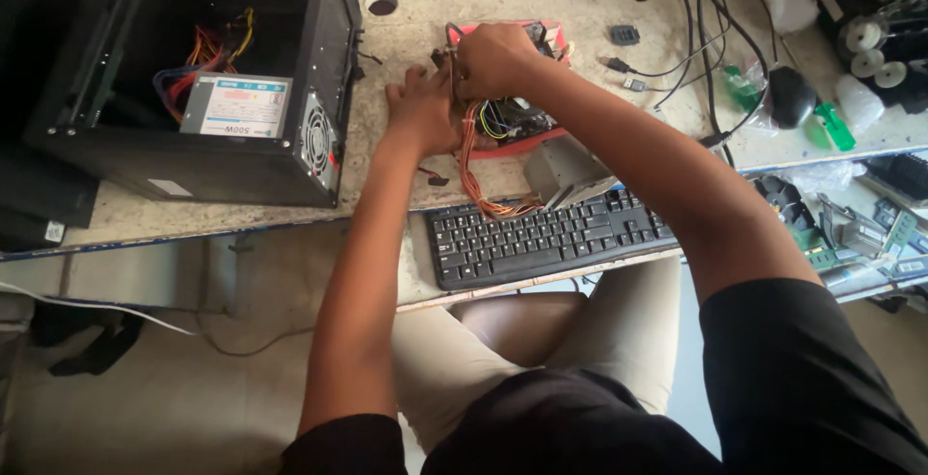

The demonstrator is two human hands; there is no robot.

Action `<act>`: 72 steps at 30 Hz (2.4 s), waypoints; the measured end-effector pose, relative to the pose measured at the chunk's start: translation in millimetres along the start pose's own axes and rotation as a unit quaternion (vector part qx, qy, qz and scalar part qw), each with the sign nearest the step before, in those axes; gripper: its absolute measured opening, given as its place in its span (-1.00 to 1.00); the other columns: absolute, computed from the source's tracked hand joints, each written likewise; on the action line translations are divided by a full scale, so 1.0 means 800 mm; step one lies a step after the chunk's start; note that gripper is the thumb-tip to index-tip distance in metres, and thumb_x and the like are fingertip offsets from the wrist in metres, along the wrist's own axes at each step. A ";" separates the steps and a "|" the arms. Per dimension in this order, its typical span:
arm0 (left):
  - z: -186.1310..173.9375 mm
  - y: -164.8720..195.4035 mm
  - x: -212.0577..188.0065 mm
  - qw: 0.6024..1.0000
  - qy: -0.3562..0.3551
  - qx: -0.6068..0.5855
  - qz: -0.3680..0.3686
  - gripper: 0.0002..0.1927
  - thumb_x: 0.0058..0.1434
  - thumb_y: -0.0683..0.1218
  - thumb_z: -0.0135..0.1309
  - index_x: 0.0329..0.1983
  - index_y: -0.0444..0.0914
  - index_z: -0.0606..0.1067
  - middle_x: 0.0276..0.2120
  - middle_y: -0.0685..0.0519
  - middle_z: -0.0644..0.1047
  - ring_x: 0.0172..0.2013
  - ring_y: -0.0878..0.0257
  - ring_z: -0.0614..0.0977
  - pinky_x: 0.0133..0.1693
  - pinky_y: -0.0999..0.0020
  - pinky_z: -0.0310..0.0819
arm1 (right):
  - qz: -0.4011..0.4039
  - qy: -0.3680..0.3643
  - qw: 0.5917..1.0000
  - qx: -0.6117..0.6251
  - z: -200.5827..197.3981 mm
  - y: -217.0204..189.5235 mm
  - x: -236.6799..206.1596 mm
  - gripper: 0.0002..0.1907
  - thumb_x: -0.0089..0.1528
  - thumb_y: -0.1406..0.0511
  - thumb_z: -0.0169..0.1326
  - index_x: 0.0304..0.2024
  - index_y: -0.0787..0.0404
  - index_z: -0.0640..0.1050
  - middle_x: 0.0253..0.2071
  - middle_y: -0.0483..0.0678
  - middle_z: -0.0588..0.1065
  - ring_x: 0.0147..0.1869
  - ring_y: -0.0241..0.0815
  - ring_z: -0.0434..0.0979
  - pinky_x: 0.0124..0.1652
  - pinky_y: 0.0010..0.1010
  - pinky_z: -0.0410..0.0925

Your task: The person removes a motherboard from a red foam pad, places it into a computer case, and connects several power and front-panel cables to the motherboard. The person handles the case, motherboard, and cables throughout the clip.

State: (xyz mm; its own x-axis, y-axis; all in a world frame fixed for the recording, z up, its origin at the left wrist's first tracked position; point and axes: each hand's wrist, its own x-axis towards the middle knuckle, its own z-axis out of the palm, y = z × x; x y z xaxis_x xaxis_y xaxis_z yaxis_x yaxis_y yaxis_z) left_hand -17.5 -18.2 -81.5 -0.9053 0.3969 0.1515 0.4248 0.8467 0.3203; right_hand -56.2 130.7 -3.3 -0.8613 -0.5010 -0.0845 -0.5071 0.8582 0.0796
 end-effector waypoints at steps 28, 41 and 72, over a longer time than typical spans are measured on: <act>-0.020 0.018 -0.014 0.998 0.007 -0.055 0.011 0.20 -0.20 0.55 0.28 0.50 0.06 0.20 0.35 0.18 0.41 0.36 -0.17 0.20 0.15 -0.27 0.05 | 0.083 -0.169 0.982 0.023 -0.026 0.000 0.024 -0.41 -0.05 -0.09 0.35 -0.25 0.25 0.67 -0.22 0.13 0.64 -0.14 0.08 0.66 -0.14 -0.10 0.49; -0.016 0.013 0.008 0.996 -0.076 0.020 -0.032 0.03 -0.13 0.37 0.32 0.44 0.09 0.26 0.44 0.15 0.26 0.44 -0.13 0.08 0.21 -0.43 0.07 | -0.104 0.297 0.873 0.372 -0.027 -0.026 -0.182 -0.82 0.43 0.28 0.08 -0.05 0.30 0.49 -0.22 0.12 0.43 -0.14 0.05 0.46 -0.12 -0.16 0.36; 0.016 0.107 -0.249 0.833 0.255 -0.463 0.164 0.06 0.17 0.71 -0.52 -0.46 -0.28 0.55 -0.59 0.14 0.29 -0.52 0.26 0.26 -0.24 0.34 0.15 | -0.071 0.224 0.960 0.151 0.003 0.042 -0.373 -0.05 -0.19 0.14 0.53 0.23 0.19 0.49 0.09 0.11 0.49 0.23 0.19 0.44 0.16 -0.06 0.32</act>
State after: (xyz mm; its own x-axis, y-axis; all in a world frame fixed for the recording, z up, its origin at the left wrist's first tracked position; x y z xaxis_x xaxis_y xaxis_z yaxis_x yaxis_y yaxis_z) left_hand 199.6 -20.0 -96.4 -0.7222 0.1521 0.6748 0.6818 -0.0078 0.7315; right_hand 183.5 309.3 22.0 -0.7460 -0.5553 0.3677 -0.6463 0.7369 -0.1983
